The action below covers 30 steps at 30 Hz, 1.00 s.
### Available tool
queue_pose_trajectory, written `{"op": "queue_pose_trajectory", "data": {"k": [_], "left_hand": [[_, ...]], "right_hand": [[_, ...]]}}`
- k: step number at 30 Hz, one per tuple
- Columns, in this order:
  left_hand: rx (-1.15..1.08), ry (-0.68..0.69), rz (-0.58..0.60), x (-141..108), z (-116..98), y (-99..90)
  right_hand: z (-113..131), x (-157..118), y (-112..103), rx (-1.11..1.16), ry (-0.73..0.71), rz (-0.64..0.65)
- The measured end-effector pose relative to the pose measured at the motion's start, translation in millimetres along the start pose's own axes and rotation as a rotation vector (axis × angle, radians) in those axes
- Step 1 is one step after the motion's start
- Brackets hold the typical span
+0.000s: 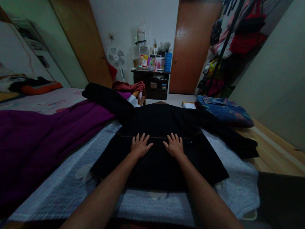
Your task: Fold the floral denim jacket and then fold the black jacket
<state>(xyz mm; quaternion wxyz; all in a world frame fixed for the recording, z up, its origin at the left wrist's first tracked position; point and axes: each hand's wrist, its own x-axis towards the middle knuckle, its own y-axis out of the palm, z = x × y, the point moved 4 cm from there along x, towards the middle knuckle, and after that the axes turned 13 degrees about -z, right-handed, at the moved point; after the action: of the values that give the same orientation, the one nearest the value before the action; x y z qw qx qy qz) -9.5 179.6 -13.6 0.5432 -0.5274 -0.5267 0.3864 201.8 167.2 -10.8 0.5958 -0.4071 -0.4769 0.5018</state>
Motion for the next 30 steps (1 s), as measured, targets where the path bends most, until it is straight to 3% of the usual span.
{"op": "queue_pose_trajectory", "data": {"k": [5,8,10,14,18,23,26,30], "left_hand": [[0.098,-0.279,0.063,5,38,-10.6],[0.179,-0.349,0.095,12,46,-19.1],[0.205,-0.291,0.062,22,37,-25.5],[0.083,0.009,-0.121,50,-8,-31.2],[-0.066,0.209,-0.162,81,-45,-16.5],[-0.068,0.139,-0.077,110,-46,10.2],[0.011,0.057,-0.130,125,-35,11.9],[0.073,-0.062,-0.112,153,-21,11.0]], "right_hand": [[-28,12,-20,-0.036,0.139,0.066],[-33,29,-32,-0.008,0.126,0.089],[-32,45,-37,0.007,0.085,0.056],[-26,78,-35,0.020,0.034,-0.030],[-19,106,-19,0.059,0.000,-0.048],[-34,134,7,0.024,0.029,0.024],[-50,152,14,-0.024,0.143,0.023],[-62,178,17,-0.063,0.301,-0.032]]}}
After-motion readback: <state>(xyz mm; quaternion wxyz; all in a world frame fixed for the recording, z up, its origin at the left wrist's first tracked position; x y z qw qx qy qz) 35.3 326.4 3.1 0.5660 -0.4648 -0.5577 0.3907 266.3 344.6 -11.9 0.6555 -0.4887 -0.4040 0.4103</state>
